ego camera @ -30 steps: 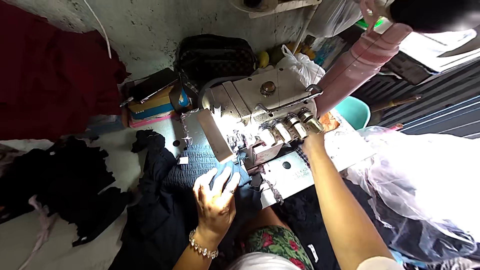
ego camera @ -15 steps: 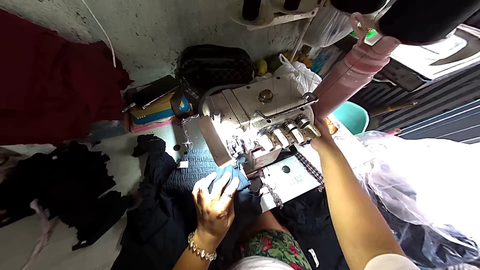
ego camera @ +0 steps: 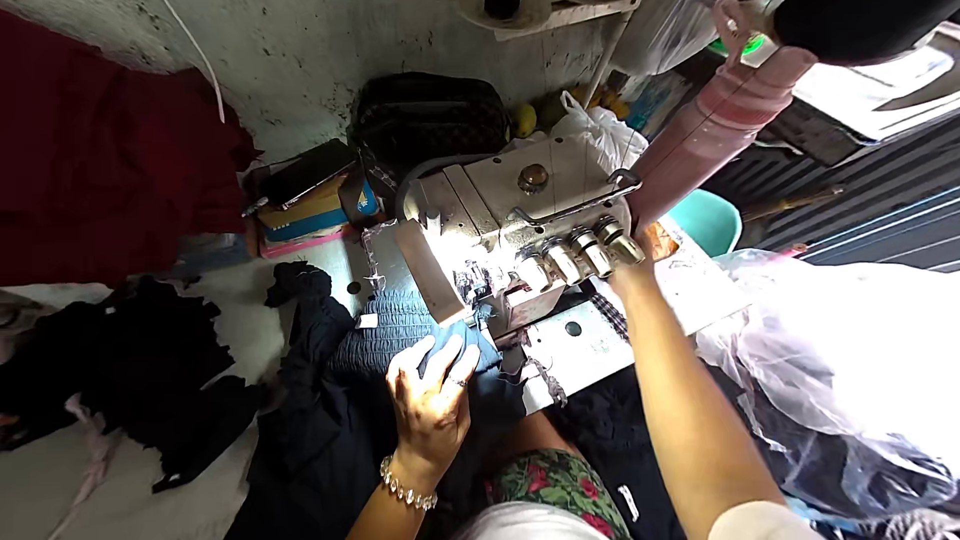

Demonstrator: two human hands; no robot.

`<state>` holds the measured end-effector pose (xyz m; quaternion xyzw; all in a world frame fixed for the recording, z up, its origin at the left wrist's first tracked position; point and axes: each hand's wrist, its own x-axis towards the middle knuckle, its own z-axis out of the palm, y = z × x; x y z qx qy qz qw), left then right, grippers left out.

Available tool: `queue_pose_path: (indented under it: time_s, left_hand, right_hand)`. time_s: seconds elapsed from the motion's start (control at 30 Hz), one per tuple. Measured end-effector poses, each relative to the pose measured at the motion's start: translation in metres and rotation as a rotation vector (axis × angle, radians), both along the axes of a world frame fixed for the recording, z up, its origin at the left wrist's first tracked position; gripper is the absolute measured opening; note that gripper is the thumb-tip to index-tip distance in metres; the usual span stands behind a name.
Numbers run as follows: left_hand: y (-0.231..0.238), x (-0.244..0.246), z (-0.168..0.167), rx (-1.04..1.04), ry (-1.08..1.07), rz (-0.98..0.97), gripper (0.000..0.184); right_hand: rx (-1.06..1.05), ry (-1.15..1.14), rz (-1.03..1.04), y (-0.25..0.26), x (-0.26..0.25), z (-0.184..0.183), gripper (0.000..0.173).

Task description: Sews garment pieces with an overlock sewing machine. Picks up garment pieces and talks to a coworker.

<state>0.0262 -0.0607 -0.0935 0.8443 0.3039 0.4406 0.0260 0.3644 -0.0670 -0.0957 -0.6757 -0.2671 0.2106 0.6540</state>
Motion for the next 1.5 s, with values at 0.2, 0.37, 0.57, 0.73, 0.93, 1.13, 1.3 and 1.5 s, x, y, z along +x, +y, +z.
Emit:
queue_pose_path:
  time_s: [0.2, 0.37, 0.57, 0.73, 0.93, 1.13, 1.3, 1.5]
  left_hand:
    - [0.002, 0.002, -0.001, 0.002, -0.013, 0.004, 0.028]
    - [0.003, -0.003, -0.002, -0.001, -0.013, -0.024, 0.028]
    - [0.005, -0.004, -0.003, 0.005, -0.014, -0.042, 0.027]
    - [0.005, -0.008, -0.003, -0.008, -0.010, -0.067, 0.026]
    - [0.007, -0.008, -0.002, -0.003, -0.005, -0.076, 0.026]
    - [0.007, -0.007, 0.000, -0.028, -0.014, -0.090, 0.027]
    - [0.038, -0.005, 0.055, -0.173, 0.094, 0.128, 0.030]
    - [0.125, 0.002, 0.079, -0.616, 0.288, -0.038, 0.040]
  right_hand:
    - [-0.147, -0.019, 0.110, 0.005, 0.020, 0.024, 0.019]
    - [-0.008, 0.089, -0.044, -0.004, -0.001, -0.017, 0.023]
    - [-0.090, 0.034, 0.031, 0.001, 0.014, 0.017, 0.017]
    - [0.095, 0.146, -0.073, -0.002, -0.006, -0.028, 0.021]
    - [-0.082, -0.081, 0.084, 0.012, 0.021, 0.026, 0.019]
    - [-0.027, 0.027, -0.134, -0.001, 0.002, -0.032, 0.019]
    - [-0.101, -0.078, -0.123, -0.026, -0.005, -0.013, 0.030]
    - [0.173, -0.463, 0.050, -0.083, -0.106, 0.001, 0.021]
